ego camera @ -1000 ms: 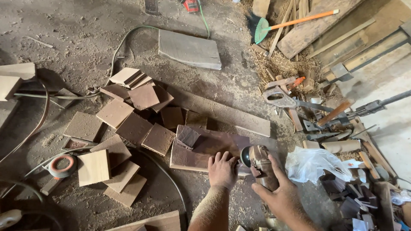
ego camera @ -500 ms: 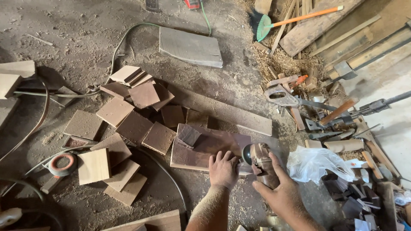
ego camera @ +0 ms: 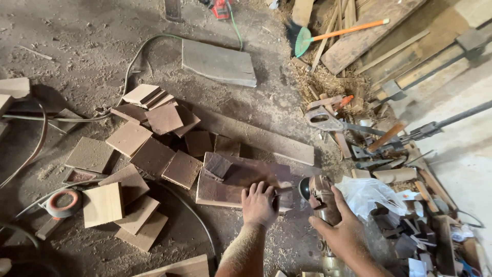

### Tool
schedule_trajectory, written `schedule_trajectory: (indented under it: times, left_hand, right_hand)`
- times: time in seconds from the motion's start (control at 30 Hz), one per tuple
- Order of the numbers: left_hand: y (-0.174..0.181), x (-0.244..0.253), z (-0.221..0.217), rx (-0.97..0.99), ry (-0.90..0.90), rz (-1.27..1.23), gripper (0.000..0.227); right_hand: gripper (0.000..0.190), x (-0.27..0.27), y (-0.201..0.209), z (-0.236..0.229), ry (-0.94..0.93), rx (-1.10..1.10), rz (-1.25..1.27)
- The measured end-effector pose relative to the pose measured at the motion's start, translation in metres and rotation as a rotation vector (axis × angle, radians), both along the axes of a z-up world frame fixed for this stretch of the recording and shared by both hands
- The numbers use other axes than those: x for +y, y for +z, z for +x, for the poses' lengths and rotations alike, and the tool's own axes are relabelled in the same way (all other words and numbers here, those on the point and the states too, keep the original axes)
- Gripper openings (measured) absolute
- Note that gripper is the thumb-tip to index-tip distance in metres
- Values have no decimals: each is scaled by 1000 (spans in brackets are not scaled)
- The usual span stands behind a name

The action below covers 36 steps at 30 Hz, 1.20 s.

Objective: Sanding a wooden block using a hand-held angle grinder

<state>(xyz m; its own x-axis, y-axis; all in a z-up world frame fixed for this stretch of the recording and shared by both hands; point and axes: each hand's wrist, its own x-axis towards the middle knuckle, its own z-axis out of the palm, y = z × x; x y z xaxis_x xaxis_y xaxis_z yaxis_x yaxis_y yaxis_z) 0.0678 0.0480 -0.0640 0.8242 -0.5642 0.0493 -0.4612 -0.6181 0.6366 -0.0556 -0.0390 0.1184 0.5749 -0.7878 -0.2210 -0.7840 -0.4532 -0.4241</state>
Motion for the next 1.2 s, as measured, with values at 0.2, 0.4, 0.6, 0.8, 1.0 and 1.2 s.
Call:
schedule_trajectory:
  times: [0.2,0.4,0.6,0.8,1.0,1.2]
  left_hand:
    - [3,2,1,32,74,-118,29]
    - [-2,-1,1,70,47,-57,31]
    - [-5,-6,0,19,23,71,33]
    - [-2,-5,-1,-10,5,105,29]
    - [-7,-8,-2,-43,13,83,24]
    - [-10,-10,0,-59,-12,120,23]
  right_hand:
    - [110,12,9,-8,17,6,21]
    - [108,15,1,-8,79,-98,26]
    - [107,2,-22,-4,167,-123,-19]
    - [103,0,-27,1,216,-157,24]
    - [102,12,-18,10,267,-136,28]
    - [106,10,-17,19,271,-66,59]
